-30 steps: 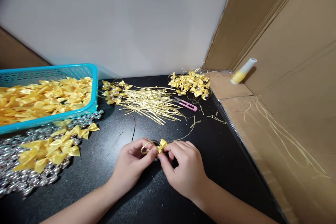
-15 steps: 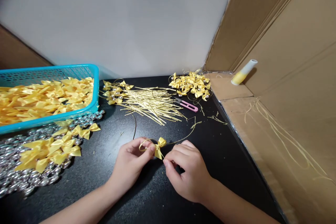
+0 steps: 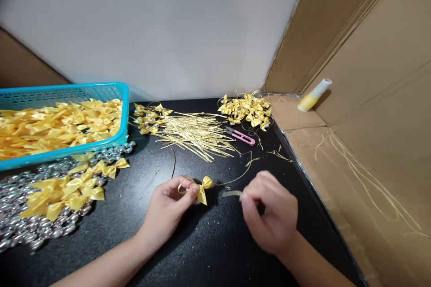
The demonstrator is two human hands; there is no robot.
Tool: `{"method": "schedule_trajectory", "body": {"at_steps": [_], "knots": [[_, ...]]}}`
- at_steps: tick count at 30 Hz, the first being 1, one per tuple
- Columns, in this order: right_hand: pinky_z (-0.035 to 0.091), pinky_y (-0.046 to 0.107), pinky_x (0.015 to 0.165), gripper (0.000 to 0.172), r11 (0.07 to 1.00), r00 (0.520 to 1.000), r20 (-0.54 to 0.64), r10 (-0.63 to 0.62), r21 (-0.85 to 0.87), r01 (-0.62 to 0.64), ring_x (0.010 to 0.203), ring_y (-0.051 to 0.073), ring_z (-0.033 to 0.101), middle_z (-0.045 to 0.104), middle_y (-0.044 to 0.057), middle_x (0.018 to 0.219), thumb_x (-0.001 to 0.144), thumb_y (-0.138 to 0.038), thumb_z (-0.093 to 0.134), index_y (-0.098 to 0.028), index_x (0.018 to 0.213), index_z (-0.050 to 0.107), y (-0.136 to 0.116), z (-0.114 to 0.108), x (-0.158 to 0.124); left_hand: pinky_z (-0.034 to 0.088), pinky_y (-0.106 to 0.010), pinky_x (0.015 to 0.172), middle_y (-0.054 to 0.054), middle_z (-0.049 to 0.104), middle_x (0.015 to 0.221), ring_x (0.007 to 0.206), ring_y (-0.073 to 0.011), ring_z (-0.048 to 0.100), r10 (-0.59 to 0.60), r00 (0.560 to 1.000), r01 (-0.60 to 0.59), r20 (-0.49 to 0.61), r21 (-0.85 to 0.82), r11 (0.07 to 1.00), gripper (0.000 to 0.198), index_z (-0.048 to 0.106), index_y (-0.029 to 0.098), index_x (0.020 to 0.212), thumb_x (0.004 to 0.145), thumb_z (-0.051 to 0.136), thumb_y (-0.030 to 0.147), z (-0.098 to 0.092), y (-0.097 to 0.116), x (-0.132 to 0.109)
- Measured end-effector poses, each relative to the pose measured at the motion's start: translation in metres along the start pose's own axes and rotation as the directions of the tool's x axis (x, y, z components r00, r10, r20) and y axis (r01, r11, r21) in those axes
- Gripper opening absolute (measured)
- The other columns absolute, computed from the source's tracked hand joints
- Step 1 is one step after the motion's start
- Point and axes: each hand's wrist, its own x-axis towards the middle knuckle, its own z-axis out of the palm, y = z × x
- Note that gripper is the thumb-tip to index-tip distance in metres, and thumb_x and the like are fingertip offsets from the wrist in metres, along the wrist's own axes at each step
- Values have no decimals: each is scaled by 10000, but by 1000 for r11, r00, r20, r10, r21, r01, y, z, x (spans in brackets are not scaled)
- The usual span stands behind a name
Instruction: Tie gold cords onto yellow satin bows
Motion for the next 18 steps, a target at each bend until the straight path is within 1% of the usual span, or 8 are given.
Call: {"method": "schedule_trajectory", "body": {"at_steps": [2,3,5,7,11,15,17,18], "knots": [[447,334,650,131,960,989,-99,108,-248,-130,637,177,554,591,15,686,812,-98,563,-216,812,620,13,-1,4,374,-196,498,22,549,549,515,-92,469,4,1000,-4,6,2,1000,199,578,150,595,677,701,284,0,1,-1],[461,389,751,153,917,983,-136,125,-363,-167,784,229,592,633,54,820,808,-135,592,-220,926,640,19,-1,6,374,-197,501,23,548,549,517,-92,469,5,1000,-5,11,4,1000,202,573,151,590,676,698,284,0,2,-1],[388,528,941,404,845,974,-175,141,-491,-211,1111,341,516,578,142,1174,790,-206,634,-209,1189,573,27,2,9,376,-199,510,22,548,555,523,-93,470,6,1000,-6,22,10,1000,207,564,152,584,675,693,286,1,3,-2],[339,575,997,492,858,979,-129,159,-472,-201,1228,366,432,485,168,1319,796,-225,632,-203,1272,511,28,5,9,381,-202,522,21,551,564,530,-94,473,18,999,-18,32,17,1000,209,557,153,583,679,685,287,2,4,-2],[471,438,862,173,963,978,120,172,-231,-141,974,259,589,655,85,974,840,-154,574,-221,992,622,17,14,3,396,-208,550,22,541,578,551,-98,476,75,995,-78,67,42,996,219,531,158,578,706,660,279,2,4,-4],[477,392,833,250,978,903,383,197,-145,-151,930,226,585,661,70,965,826,-155,602,-208,1071,595,8,22,-2,399,-219,571,6,554,603,586,-111,481,141,984,-154,108,125,980,210,543,153,592,747,626,268,0,3,-6],[472,339,741,73,978,855,477,204,-141,-155,755,181,570,626,20,761,864,-178,564,-204,919,604,8,21,-1,402,-224,574,-1,565,608,591,-115,485,160,980,-177,122,152,972,204,555,151,600,759,616,264,0,3,-7],[454,307,675,109,979,842,501,200,-135,-153,663,158,535,567,-7,653,888,-188,528,-202,793,579,8,19,0,403,-225,574,-2,568,608,591,-116,488,165,978,-184,125,155,971,201,555,151,602,761,614,259,-1,2,-7]]}}
